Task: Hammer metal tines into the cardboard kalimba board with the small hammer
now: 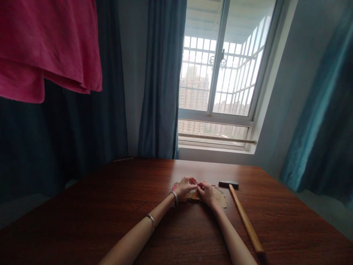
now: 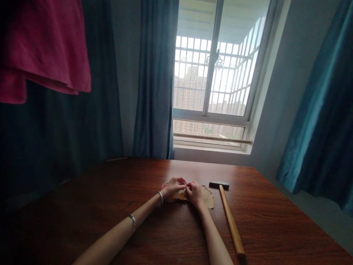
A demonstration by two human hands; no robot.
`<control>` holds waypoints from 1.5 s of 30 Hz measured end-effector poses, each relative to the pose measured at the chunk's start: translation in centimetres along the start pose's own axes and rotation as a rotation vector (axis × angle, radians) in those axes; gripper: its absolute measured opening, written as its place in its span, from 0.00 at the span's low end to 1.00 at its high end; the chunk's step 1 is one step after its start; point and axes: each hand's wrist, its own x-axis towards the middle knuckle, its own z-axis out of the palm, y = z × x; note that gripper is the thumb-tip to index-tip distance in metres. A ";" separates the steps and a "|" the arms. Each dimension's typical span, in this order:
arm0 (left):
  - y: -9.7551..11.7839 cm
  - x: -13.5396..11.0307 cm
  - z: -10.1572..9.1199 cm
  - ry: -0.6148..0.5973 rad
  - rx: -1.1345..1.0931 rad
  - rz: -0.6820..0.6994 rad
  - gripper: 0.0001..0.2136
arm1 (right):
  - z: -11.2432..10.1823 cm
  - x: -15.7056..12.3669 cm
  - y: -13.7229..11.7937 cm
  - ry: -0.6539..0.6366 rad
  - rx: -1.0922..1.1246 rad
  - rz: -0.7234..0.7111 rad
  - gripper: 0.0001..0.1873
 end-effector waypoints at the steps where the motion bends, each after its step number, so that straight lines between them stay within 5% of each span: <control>1: -0.1 0.2 0.1 -0.010 -0.014 -0.005 0.12 | 0.0 0.0 0.0 0.000 -0.001 0.000 0.10; 13: -1.8 0.9 0.9 -0.030 -0.128 -0.078 0.15 | -0.2 0.1 0.1 -0.011 0.006 0.012 0.10; 23: -1.0 0.5 0.8 0.000 -0.122 -0.068 0.13 | -0.4 -0.1 -1.0 0.005 -0.049 0.108 0.11; 30: -0.6 0.3 0.8 0.013 -0.150 -0.134 0.13 | -5.4 -0.6 -0.7 0.027 -0.242 0.282 0.12; 37: -1.1 0.4 1.0 0.035 -0.107 -0.132 0.13 | -10.9 -4.3 0.2 -0.011 -0.882 0.593 0.19; 45: -1.1 0.4 1.0 0.034 -0.159 -0.140 0.12 | -12.9 -6.8 0.6 -0.208 -0.819 0.793 0.18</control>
